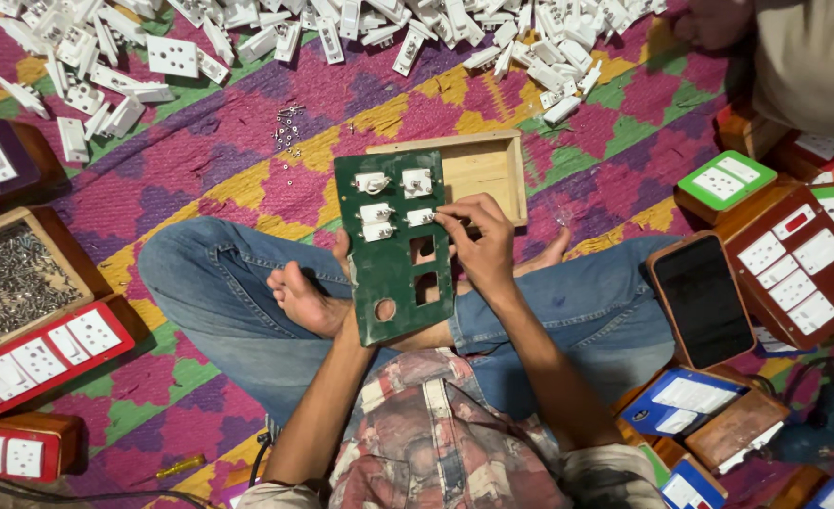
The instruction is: The person sits on the floor and assembles white electrical switches onto a green backplate. They pick up switches from a pile, place them into cutouts on the backplate, and secure them by hand.
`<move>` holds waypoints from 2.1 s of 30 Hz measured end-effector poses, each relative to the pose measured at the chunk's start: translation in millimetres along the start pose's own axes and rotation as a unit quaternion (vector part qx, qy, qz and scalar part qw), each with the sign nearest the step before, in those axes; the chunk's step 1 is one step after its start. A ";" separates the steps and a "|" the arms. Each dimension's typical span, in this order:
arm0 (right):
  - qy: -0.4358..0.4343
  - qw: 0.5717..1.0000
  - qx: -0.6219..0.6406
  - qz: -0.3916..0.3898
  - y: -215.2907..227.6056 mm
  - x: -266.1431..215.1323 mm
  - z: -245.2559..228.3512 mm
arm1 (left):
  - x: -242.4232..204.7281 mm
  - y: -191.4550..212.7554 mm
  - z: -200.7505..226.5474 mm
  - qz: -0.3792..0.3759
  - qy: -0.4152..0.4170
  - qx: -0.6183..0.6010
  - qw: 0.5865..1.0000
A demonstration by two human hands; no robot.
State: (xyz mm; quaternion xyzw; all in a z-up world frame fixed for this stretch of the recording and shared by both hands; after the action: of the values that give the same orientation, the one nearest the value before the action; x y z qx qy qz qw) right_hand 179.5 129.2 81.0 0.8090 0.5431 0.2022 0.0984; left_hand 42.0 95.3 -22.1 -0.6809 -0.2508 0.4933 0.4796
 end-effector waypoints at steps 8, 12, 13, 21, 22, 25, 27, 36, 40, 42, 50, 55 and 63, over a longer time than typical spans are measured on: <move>0.084 0.996 -0.041 -0.002 -1.4 -1.5 -21.7 | 2.1 20.2 3.4 0.015 -0.010 -0.033 0.999; 0.108 0.993 -0.056 0.002 -0.5 -1.6 -27.1 | 2.9 20.7 5.3 0.012 -0.020 -0.042 0.999; 0.119 0.991 -0.060 0.005 0.1 -1.7 -29.1 | 3.5 20.6 4.9 0.016 -0.018 -0.036 0.999; -0.015 1.000 -0.017 -0.006 -1.7 -1.0 5.1 | -2.7 -1.7 2.9 0.000 0.001 -0.025 1.000; -0.038 0.999 -0.001 -0.009 -2.8 -0.9 11.2 | -3.6 -4.0 2.0 0.003 0.006 -0.023 1.000; -0.083 0.996 0.034 -0.017 -5.6 -1.8 24.8 | -7.1 -9.4 -0.5 0.011 0.015 -0.025 1.000; -0.079 0.996 0.035 -0.020 -4.7 -2.6 27.6 | -9.3 -12.2 -2.0 0.009 0.018 -0.039 0.999; -0.041 0.999 0.022 -0.012 -2.8 -3.5 35.3 | -12.3 -28.5 -9.6 -0.047 0.053 -0.022 0.997; -0.095 0.992 0.078 -0.019 -6.5 -4.7 43.2 | -13.7 -29.4 -9.7 -0.047 0.052 -0.018 0.997; -0.102 0.990 0.099 -0.020 -6.0 -5.1 40.2 | -14.6 -27.3 -10.2 -0.043 0.048 -0.017 0.998; -0.040 0.996 0.054 -0.062 -7.6 -6.7 17.6 | -8.7 -17.3 2.1 -0.008 -0.012 -0.018 1.000; -0.085 0.987 0.093 -0.101 -16.9 -13.9 35.3 | -13.4 -17.6 7.5 -0.002 -0.032 -0.019 0.999; -0.090 0.986 0.089 -0.107 -16.6 -16.2 36.7 | -13.1 -25.3 9.4 -0.005 -0.037 -0.016 0.999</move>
State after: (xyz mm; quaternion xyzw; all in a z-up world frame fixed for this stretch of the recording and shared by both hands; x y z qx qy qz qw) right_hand 176.2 123.0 38.1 0.7666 0.6313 0.0678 0.0959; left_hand 31.7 99.0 5.8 -0.6687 -0.2797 0.5115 0.4615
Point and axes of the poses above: each hand's wrist, its own x-axis towards the middle knuckle, its own y-axis out of the back of the hand, z = x × y, the point moved 10 cm from there along x, towards the middle knuckle, and after that the axes turned 14 degrees about z, right-handed, at the moved point
